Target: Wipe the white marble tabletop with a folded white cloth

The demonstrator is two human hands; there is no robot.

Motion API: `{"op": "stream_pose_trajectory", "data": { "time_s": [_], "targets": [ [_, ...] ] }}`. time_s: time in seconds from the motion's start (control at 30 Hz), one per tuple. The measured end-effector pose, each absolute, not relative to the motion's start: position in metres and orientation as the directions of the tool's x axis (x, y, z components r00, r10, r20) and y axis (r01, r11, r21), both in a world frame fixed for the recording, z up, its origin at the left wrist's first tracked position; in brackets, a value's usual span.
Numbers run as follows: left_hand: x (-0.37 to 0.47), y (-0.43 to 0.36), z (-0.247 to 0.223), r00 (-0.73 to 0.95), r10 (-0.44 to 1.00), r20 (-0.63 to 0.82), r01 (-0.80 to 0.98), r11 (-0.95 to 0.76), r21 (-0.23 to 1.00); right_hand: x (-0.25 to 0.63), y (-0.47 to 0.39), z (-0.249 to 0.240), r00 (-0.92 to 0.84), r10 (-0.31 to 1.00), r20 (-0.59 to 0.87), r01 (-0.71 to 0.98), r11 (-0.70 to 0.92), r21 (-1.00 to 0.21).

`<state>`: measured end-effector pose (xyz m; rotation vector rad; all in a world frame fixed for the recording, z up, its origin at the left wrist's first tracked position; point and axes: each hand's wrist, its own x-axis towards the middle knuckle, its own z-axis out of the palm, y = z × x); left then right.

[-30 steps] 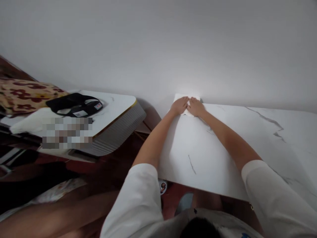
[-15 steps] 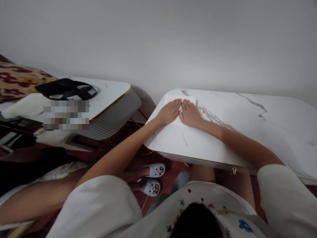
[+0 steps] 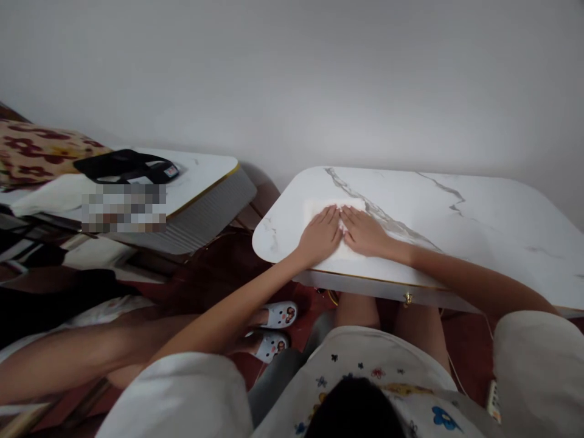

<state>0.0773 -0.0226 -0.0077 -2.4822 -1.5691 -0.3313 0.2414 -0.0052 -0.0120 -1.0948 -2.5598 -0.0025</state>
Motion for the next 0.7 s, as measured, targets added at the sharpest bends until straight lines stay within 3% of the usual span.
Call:
{"op": "stream_pose_trajectory", "data": {
  "time_s": [0.43, 0.7],
  "targets": [
    [0.075, 0.189, -0.010, 0.519, 0.792, 0.321, 0.850, -0.519, -0.094, 0.229, 0.178, -0.009, -0.503, 0.790, 0.352, 0.818, 0.566, -0.100],
    [0.104, 0.248, -0.016, 0.559, 0.754, 0.346, 0.821, -0.562, -0.100, 0.254, 0.218, -0.008, -0.450, 0.839, 0.306, 0.879, 0.477, -0.016]
  ]
}}
